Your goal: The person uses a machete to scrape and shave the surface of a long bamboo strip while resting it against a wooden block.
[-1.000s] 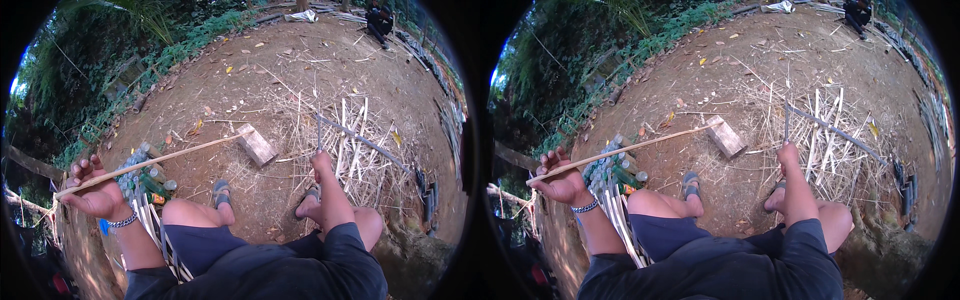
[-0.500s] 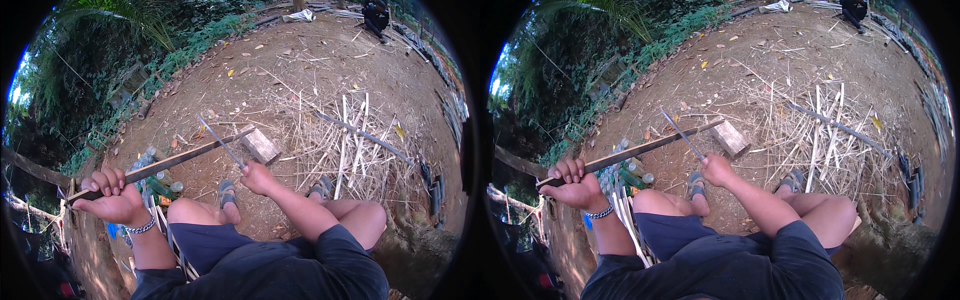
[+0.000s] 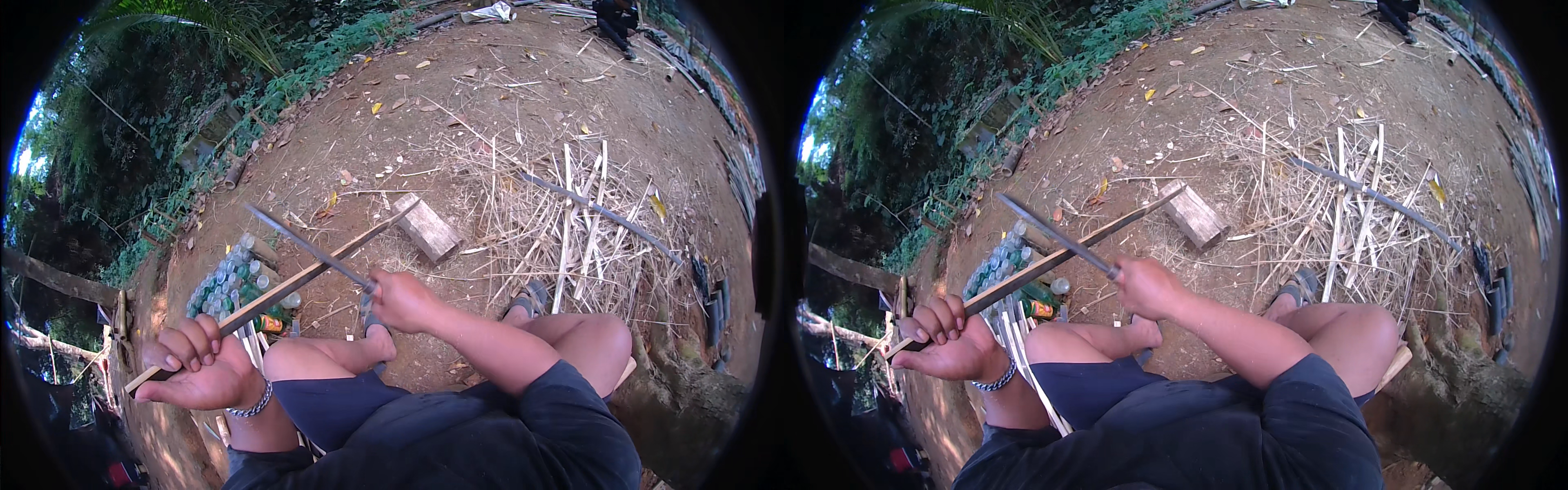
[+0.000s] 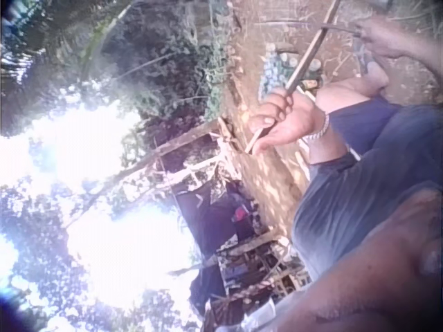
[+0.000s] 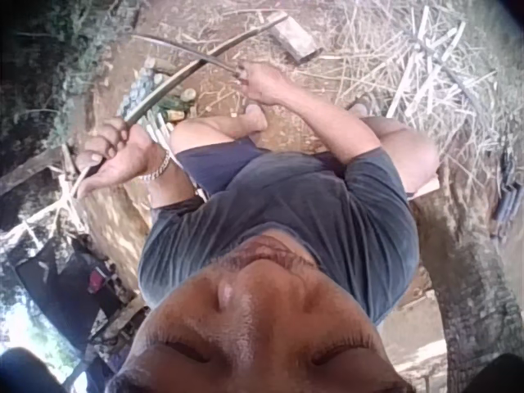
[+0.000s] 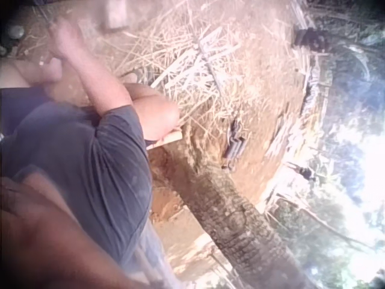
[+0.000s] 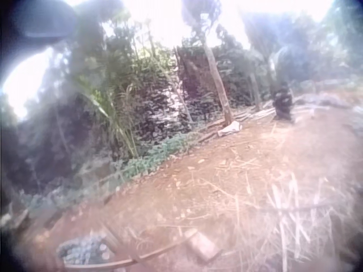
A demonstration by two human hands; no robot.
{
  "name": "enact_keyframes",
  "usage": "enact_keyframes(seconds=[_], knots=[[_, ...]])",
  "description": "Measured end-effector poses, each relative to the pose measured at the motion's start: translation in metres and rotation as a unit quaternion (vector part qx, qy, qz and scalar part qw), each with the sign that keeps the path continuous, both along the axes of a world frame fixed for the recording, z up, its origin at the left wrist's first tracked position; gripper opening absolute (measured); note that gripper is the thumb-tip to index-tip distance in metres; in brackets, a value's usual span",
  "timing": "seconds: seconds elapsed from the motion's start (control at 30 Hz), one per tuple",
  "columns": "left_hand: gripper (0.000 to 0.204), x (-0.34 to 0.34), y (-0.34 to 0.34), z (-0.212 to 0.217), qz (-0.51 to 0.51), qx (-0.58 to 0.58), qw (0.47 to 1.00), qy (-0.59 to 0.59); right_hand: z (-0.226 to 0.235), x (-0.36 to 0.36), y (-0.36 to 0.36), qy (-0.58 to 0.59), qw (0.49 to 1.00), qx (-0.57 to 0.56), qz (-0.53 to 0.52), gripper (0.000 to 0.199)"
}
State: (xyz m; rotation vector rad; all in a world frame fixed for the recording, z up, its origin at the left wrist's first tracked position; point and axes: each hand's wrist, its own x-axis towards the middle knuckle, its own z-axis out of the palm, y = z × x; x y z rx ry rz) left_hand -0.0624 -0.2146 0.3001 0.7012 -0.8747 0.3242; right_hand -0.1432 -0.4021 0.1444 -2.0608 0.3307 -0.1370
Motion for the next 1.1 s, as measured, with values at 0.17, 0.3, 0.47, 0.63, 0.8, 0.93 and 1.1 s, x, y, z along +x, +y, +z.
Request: enact_keyframes(seconds=[0.17, 0.3, 0.47, 0.63, 0.8, 0.93, 1.1], knots=[[0.054, 0.0, -0.001, 0.005, -0.038, 0.011, 0.999, -0.012, -0.044, 0.003, -0.022, 0.026, 0.999, -0.012, -0.041, 0.017], [0.054, 0.005, -0.003, 0.0, -0.045, 0.01, 0.999, -0.012, -0.06, -0.001, -0.043, 0.057, 0.996, -0.048, -0.052, 0.023], [0.054, 0.0, 0.004, 0.003, -0.017, 0.021, 1.0, -0.011, -0.033, 0.005, -0.017, 0.033, 0.999, -0.018, 0.001, 0.024], [0.052, 0.009, -0.004, 0.005, -0.026, 0.024, 0.999, -0.003, -0.155, 0.018, -0.111, 0.122, 0.981, -0.053, -0.141, 0.028], [0.049, 0.02, 0.011, 0.013, -0.005, 0.047, 0.999, -0.004, -0.031, 0.032, -0.042, 0.05, 0.998, -0.031, 0.033, 0.024], [0.049, 0.039, 0.01, 0.013, 0.022, 0.044, 0.999, 0.023, -0.13, 0.06, -0.089, 0.096, 0.989, 0.027, -0.106, 0.029], [0.045, 0.058, 0.022, 0.016, -0.035, 0.063, 0.997, 0.009, -0.18, 0.072, -0.139, 0.127, 0.988, -0.026, -0.079, 0.025]])
